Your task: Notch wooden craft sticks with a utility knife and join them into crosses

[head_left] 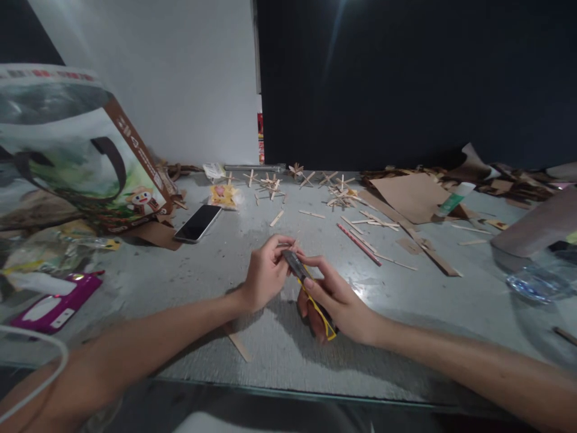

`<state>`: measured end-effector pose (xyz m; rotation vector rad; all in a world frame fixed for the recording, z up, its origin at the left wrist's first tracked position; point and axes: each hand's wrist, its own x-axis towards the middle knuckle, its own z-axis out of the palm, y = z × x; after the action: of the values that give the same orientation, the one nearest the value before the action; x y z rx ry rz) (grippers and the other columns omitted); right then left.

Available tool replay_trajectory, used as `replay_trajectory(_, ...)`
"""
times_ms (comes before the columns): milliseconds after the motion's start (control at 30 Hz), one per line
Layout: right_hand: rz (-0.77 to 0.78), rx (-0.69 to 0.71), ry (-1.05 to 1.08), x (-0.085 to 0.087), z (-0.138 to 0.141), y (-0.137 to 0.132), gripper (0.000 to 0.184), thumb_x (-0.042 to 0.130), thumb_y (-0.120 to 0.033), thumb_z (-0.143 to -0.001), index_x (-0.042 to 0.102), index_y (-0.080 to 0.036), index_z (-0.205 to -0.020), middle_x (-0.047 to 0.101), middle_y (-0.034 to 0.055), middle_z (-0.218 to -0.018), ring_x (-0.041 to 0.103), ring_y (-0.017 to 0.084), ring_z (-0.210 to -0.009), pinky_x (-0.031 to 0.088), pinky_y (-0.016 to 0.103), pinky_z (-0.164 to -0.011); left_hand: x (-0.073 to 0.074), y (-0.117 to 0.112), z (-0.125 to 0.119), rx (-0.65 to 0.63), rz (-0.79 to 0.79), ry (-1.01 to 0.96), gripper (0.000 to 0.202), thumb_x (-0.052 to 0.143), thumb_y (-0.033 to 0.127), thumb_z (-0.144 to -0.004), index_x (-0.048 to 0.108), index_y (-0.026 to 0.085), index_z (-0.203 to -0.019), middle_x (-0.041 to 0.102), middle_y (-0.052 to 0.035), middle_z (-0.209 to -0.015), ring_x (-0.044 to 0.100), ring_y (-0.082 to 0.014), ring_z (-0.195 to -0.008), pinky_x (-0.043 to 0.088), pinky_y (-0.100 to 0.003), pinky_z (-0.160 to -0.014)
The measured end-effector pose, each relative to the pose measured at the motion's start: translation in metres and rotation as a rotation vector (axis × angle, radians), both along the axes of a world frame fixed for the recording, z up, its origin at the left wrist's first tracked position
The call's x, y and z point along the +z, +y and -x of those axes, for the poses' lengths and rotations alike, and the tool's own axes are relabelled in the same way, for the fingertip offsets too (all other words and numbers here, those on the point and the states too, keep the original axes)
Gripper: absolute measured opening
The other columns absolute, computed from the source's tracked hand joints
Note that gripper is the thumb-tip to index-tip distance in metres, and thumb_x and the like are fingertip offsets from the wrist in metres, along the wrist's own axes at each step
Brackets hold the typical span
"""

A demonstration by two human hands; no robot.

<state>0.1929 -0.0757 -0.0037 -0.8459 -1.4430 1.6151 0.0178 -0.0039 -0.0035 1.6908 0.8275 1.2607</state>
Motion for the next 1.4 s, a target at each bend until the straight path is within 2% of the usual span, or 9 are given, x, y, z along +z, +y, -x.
replay_trajectory(100,-0.119,-0.121,0.057,-0.001,-0.002,0.001,0.053,0.058,-0.067,-0.105,0.036,-0.033,-0.139,0.068,-0.0092,-0.078,0.060,0.010,-0.039,0.048,0.019,-0.036,0.001,0.000,0.000,-0.021,0.011,-0.015,0.036,0.066,0.055,-0.101,0.062,0.019,-0.104,0.076,-0.0035,-0.074,0.063,-0.0129,-0.055,0.049,-0.025,-0.055)
replay_trajectory(200,-0.264,-0.239,0.023,0.000,-0.007,0.004,0.045,0.054,-0.064,-0.108,0.039,-0.032,-0.136,0.066,-0.0080,-0.080,0.058,0.010,-0.041,0.047,0.020,-0.038,0.003,-0.001,0.000,-0.049,0.033,-0.037,0.041,0.066,0.059,-0.101,0.061,0.019,-0.103,0.081,-0.0082,-0.089,0.067,-0.0127,-0.057,0.051,-0.026,-0.055)
replay_trajectory(300,-0.467,-0.387,-0.164,0.001,-0.013,0.008,0.035,0.054,-0.058,-0.110,0.054,-0.027,-0.124,0.062,-0.0054,-0.077,0.053,0.009,-0.048,0.043,0.022,-0.044,0.005,-0.002,0.000,-0.081,0.051,-0.038,0.042,0.068,0.060,-0.100,0.060,0.018,-0.104,0.081,-0.0088,-0.091,0.069,-0.0128,-0.058,0.052,-0.026,-0.055)
replay_trajectory(400,-0.650,-0.515,-0.386,0.001,-0.019,0.014,0.028,0.062,-0.050,-0.106,0.066,-0.023,-0.105,0.060,-0.0030,-0.072,0.052,0.013,-0.057,0.044,0.025,-0.055,0.005,-0.003,0.001,-0.146,0.109,-0.004,0.043,0.070,0.059,-0.098,0.061,0.018,-0.105,0.080,-0.0066,-0.084,0.068,-0.0132,-0.056,0.053,-0.026,-0.055)
replay_trajectory(533,-0.709,-0.607,-0.515,-0.005,-0.023,0.026,0.026,0.068,-0.050,-0.102,0.070,-0.024,-0.098,0.071,0.0020,-0.080,0.062,0.017,-0.067,0.050,0.029,-0.065,0.002,-0.004,0.000,-0.280,0.222,0.067,0.042,0.072,0.058,-0.096,0.063,0.019,-0.104,0.075,-0.0017,-0.069,0.070,-0.0160,-0.055,0.055,-0.028,-0.055)
replay_trajectory(667,-0.744,-0.572,-0.548,-0.012,-0.025,0.033,0.026,0.064,-0.050,-0.104,0.071,-0.025,-0.098,0.077,0.0050,-0.090,0.070,0.020,-0.075,0.055,0.031,-0.072,0.000,-0.005,-0.001,-0.311,0.252,0.076,0.035,0.073,0.053,-0.097,0.063,0.019,-0.103,0.073,0.0001,-0.066,0.070,-0.0154,-0.054,0.053,-0.026,-0.054)
replay_trajectory(933,-0.810,-0.563,-0.626,-0.018,-0.028,0.036,0.028,0.057,-0.050,-0.108,0.070,-0.026,-0.102,0.077,0.0064,-0.093,0.074,0.023,-0.081,0.058,0.032,-0.076,-0.003,-0.005,0.001,-0.319,0.229,0.090,0.032,0.072,0.049,-0.097,0.065,0.018,-0.102,0.079,-0.0052,-0.082,0.072,-0.0154,-0.057,0.053,-0.025,-0.053)
replay_trajectory(1167,-0.857,-0.535,-0.789,-0.022,-0.032,0.036,0.020,0.053,-0.037,-0.108,0.068,-0.025,-0.114,0.077,0.0086,-0.099,0.076,0.025,-0.082,0.055,0.031,-0.070,-0.007,-0.004,0.004,-0.343,0.182,0.145,0.036,0.069,0.055,-0.099,0.064,0.019,-0.098,0.075,-0.0034,-0.072,0.070,-0.0162,-0.057,0.052,-0.026,-0.055)
replay_trajectory(1400,-0.799,-0.492,-0.834,-0.020,-0.030,0.035,0.016,0.054,-0.034,-0.106,0.066,-0.024,-0.111,0.078,0.0086,-0.096,0.076,0.025,-0.079,0.054,0.031,-0.069,-0.013,-0.002,0.004,-0.316,0.136,0.201,0.036,0.067,0.055,-0.101,0.065,0.020,-0.097,0.071,-0.0008,-0.064,0.066,-0.0155,-0.054,0.049,-0.026,-0.053)
